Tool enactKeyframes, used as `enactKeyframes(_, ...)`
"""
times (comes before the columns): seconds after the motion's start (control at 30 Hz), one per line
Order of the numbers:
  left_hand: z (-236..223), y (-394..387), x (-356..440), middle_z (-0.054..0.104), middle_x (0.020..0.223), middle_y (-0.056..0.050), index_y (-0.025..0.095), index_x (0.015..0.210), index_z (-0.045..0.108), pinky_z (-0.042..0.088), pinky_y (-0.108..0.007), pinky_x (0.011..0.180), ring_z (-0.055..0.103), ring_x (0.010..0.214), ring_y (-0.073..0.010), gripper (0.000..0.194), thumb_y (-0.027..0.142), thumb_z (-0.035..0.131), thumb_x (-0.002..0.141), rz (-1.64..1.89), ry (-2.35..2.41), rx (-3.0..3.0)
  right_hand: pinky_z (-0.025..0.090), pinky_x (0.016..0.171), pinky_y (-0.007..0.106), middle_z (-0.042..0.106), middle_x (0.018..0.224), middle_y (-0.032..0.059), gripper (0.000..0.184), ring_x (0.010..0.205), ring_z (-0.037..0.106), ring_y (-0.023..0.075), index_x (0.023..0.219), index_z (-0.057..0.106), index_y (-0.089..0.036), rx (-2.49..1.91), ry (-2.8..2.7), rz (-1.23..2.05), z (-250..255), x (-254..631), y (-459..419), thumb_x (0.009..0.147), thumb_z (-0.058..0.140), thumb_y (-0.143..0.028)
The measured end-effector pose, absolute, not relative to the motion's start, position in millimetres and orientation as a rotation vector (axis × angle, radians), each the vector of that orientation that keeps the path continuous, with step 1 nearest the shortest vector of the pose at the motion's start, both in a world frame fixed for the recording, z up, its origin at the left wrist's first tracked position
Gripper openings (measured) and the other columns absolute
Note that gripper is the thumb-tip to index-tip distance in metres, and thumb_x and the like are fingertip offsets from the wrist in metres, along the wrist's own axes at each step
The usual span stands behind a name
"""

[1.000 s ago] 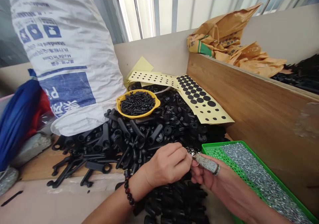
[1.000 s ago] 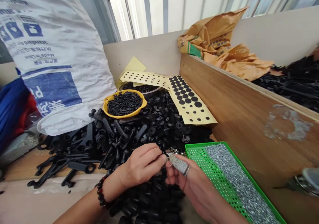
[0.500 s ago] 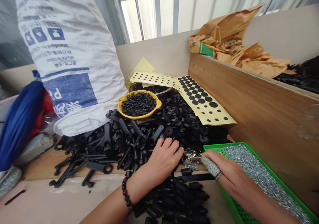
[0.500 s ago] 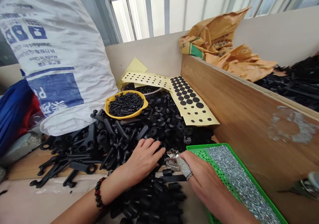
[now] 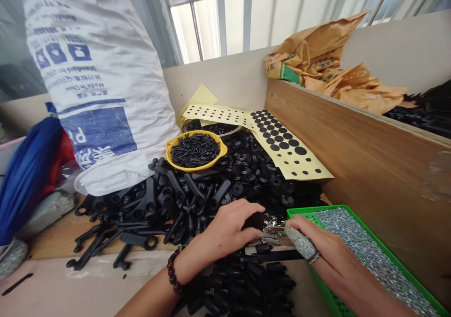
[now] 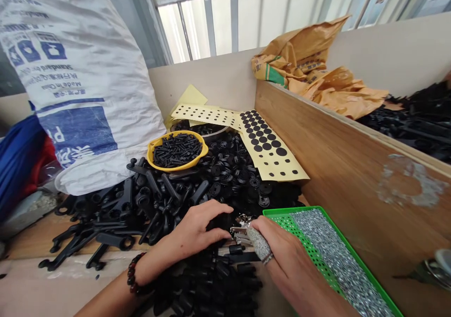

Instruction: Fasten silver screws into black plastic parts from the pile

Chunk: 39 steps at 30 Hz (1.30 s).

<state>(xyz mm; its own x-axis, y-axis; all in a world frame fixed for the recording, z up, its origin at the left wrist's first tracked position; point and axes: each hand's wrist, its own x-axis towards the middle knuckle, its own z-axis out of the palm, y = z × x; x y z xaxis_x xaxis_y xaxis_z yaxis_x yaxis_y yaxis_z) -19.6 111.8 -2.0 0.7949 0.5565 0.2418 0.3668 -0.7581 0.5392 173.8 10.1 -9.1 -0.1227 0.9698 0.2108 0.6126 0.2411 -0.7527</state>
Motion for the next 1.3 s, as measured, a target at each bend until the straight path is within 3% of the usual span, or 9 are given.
enactKeyframes(0.2,16.4,86.3,-18.8,0.062,0.086,-0.001,0.018,0.111,0.062,0.047,-0.024,0.067,0.057,0.072,-0.0147,0.044,0.019,0.074,0.068,0.545,0.789,2.255,0.039,0.055,0.027,0.055,0.07,0.0007,0.013,0.062,0.052,0.0171,0.083,0.05,-0.024,-1.309,-1.909,0.306,-9.9,169.8,7.9,0.087,0.039,-0.02)
enactKeyframes(0.33,17.0,78.1,-22.8,0.066,0.082,-0.001,0.016,0.101,0.067,0.045,-0.022,0.064,0.056,0.066,-0.013,0.035,0.014,0.07,0.067,0.592,0.829,2.069,0.039,0.052,0.027,0.055,0.065,0.0007,0.015,0.057,0.052,0.0166,0.078,0.051,-0.024,-1.262,-1.992,0.132,-2.9,166.2,5.8,0.089,0.04,-0.023)
enactKeyframes(0.43,11.3,74.1,-26.4,0.069,0.086,-0.004,0.015,0.105,0.067,0.045,-0.023,0.063,0.057,0.064,-0.0124,0.034,0.021,0.068,0.072,0.599,0.79,1.837,0.039,0.05,0.027,0.055,0.063,0.0004,0.016,0.055,0.052,0.0166,0.075,0.049,-0.025,-1.269,-2.006,0.097,4.3,164.6,3.0,0.089,0.04,-0.023)
enactKeyframes(0.57,-2.0,66.9,-26.1,0.069,0.097,-0.008,0.016,0.105,0.062,0.048,-0.025,0.072,0.063,0.078,-0.0149,0.037,0.032,0.072,0.072,0.677,0.603,1.313,0.042,0.053,0.028,0.055,0.066,0.0008,0.016,0.058,0.053,0.017,0.078,0.048,-0.025,-1.275,-2.043,0.237,3.6,163.3,-3.7,0.09,0.039,-0.023)
enactKeyframes(0.7,-11.5,59.1,-21.1,0.07,0.08,-0.006,0.013,0.087,0.061,0.051,-0.022,0.06,0.066,0.068,-0.0144,0.04,0.037,0.081,0.062,0.769,0.55,0.929,0.043,0.054,0.027,0.055,0.069,0.0003,0.013,0.061,0.054,0.0166,0.081,0.049,-0.026,-1.266,-2.063,0.358,0.6,161.8,-7.6,0.091,0.041,-0.024)
enactKeyframes(0.83,-11.9,54.1,-17.3,0.069,0.068,-0.006,0.01,0.08,0.062,0.051,-0.02,0.046,0.067,0.055,-0.0166,0.047,0.042,0.085,0.054,0.741,0.586,0.785,0.041,0.053,0.029,0.053,0.068,0.0008,0.008,0.059,0.051,0.0177,0.085,0.049,-0.025,-1.203,-2.057,0.192,-0.2,160.7,-5.6,0.09,0.043,-0.026)
enactKeyframes(1.1,-8.4,48.0,-13.0,0.069,0.063,-0.006,0.009,0.081,0.064,0.05,-0.018,0.043,0.065,0.048,-0.0138,0.048,0.046,0.083,0.057,0.732,0.615,0.683,0.037,0.071,0.039,0.052,0.076,0.0065,0.022,0.074,0.047,0.0229,0.094,0.048,-0.019,-1.126,-2.192,-0.236,-6.4,163.1,-10.5,0.08,0.04,-0.004)
enactKeyframes(1.3,-3.8,42.9,-11.9,0.068,0.061,-0.005,0.009,0.078,0.066,0.049,-0.019,0.044,0.062,0.046,-0.0123,0.048,0.047,0.083,0.053,0.77,0.716,0.723,0.039,0.072,0.038,0.052,0.077,0.0065,0.031,0.071,0.045,0.0208,0.098,0.051,-0.014,-1.098,-2.242,-0.457,1.8,163.0,-10.2,0.077,0.034,0.003)
